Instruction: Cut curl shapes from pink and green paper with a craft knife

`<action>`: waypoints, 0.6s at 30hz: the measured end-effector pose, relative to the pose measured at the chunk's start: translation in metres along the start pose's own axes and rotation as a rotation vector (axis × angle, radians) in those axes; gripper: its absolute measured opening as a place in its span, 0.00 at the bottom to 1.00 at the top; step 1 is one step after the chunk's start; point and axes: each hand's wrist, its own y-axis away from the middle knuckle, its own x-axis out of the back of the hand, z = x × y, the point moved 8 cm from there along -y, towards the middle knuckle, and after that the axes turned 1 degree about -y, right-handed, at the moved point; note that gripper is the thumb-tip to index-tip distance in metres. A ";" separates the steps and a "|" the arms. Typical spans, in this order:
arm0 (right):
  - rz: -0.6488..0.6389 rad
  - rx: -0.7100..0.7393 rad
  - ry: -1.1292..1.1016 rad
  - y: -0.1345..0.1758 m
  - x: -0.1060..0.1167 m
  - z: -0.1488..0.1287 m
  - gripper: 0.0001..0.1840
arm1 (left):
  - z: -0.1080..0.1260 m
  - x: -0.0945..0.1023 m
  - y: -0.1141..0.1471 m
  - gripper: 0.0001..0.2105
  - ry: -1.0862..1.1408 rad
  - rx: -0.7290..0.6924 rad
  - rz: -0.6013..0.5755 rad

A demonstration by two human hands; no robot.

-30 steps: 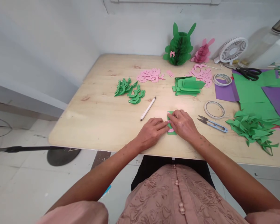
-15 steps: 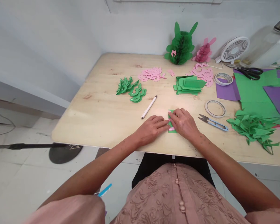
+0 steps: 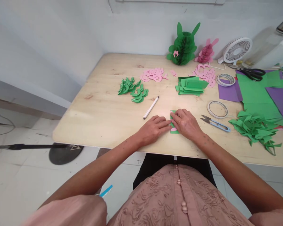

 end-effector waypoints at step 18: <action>-0.042 0.095 -0.030 0.001 0.001 0.002 0.17 | -0.001 -0.002 0.000 0.13 0.031 0.018 -0.026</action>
